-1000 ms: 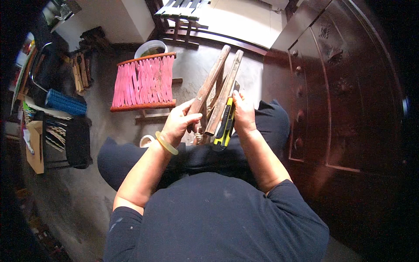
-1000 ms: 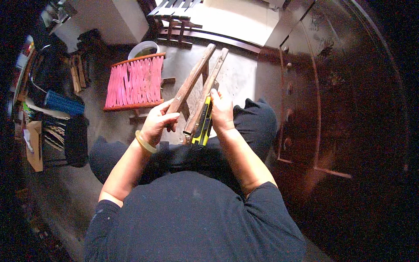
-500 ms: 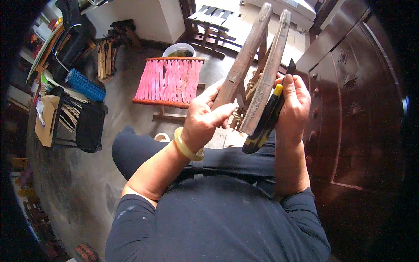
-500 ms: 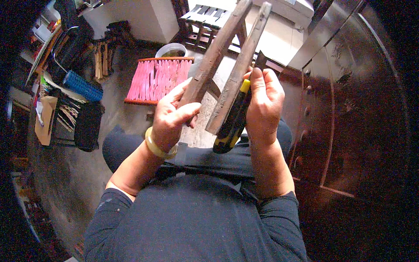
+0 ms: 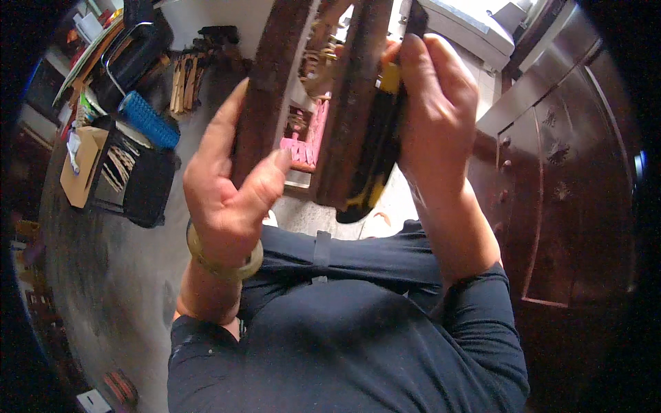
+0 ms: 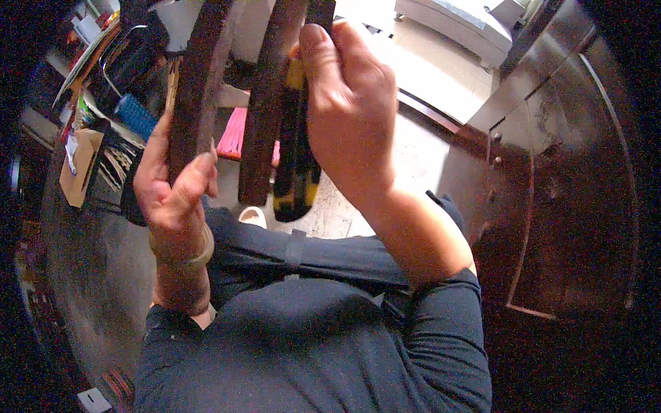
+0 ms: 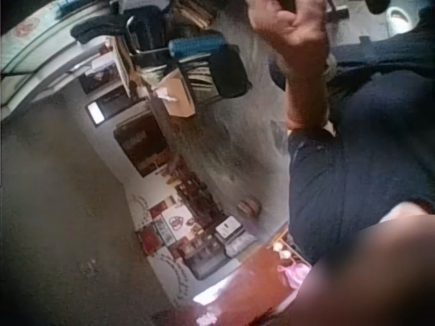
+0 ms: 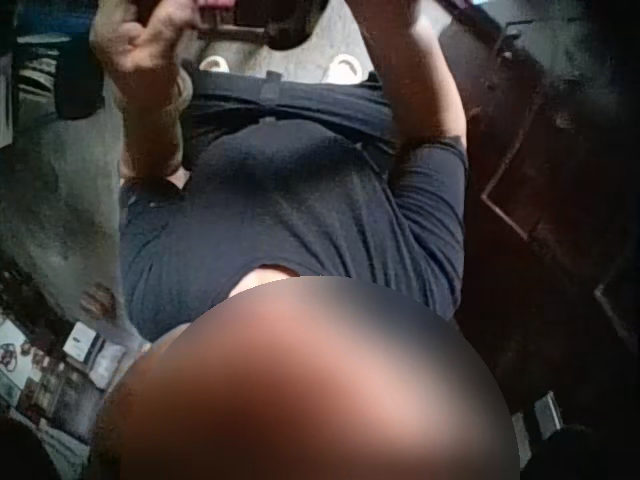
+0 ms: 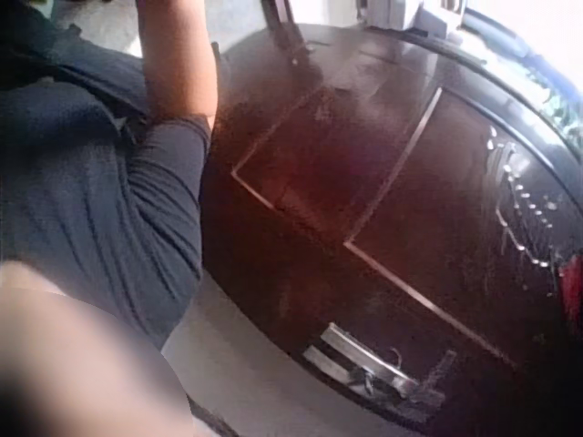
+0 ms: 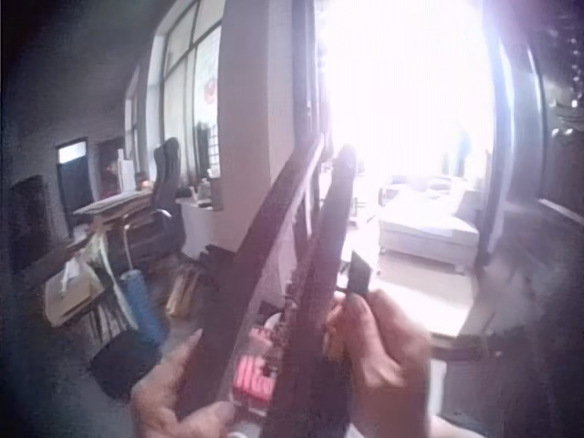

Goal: The person assembles a wooden frame with pink woven material by attaching a curved wooden piece with pegs. They use a hammer to secure the components together.

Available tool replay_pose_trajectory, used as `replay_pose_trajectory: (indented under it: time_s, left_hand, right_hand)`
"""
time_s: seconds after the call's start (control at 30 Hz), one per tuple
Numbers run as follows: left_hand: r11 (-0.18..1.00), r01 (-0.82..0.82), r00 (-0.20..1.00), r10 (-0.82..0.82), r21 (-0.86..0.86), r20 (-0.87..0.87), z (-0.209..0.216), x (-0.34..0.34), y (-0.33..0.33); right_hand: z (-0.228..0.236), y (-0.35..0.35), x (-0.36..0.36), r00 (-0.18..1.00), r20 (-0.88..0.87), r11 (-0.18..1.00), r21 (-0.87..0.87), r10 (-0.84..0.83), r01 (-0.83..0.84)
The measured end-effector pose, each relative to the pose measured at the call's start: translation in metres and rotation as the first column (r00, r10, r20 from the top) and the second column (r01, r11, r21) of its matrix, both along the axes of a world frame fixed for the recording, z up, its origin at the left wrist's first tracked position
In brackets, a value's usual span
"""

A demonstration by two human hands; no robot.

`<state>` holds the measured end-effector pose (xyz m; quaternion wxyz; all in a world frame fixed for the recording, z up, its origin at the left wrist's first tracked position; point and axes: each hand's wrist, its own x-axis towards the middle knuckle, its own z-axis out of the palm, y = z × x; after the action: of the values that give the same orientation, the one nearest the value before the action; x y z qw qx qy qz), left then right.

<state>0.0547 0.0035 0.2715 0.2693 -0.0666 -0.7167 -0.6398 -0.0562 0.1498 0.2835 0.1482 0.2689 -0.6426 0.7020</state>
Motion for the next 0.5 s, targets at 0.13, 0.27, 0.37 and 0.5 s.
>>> replay_pose_trajectory:
  time_s: [0.13,0.27,0.37,0.5]
  left_hand:
    - [0.962,-0.135,0.991,0.128,-0.239,-0.044,-0.007,-0.016,-0.034]
    - [0.596,-0.402,0.916,0.272,-0.695,-0.296,-0.071,-0.061,-0.081]
    - [0.608,-0.262,0.939,0.339,-0.75,-0.053,-0.122,-0.081,-0.087]
    - [0.484,-0.109,0.946,0.319,-0.868,0.059,-0.212,-0.094,-0.081]
  right_hand:
    - [-0.037,-0.051,-0.042,0.997,0.019,0.984,-0.166,0.068,-0.064]
    - [-0.12,-0.091,-0.096,0.973,0.159,0.975,-0.172,0.166,-0.138]
    - [-0.175,-0.1,-0.097,0.908,0.371,0.979,-0.131,0.193,-0.154]
    - [-0.292,-0.095,-0.108,0.6,0.736,0.948,-0.281,0.315,-0.153]
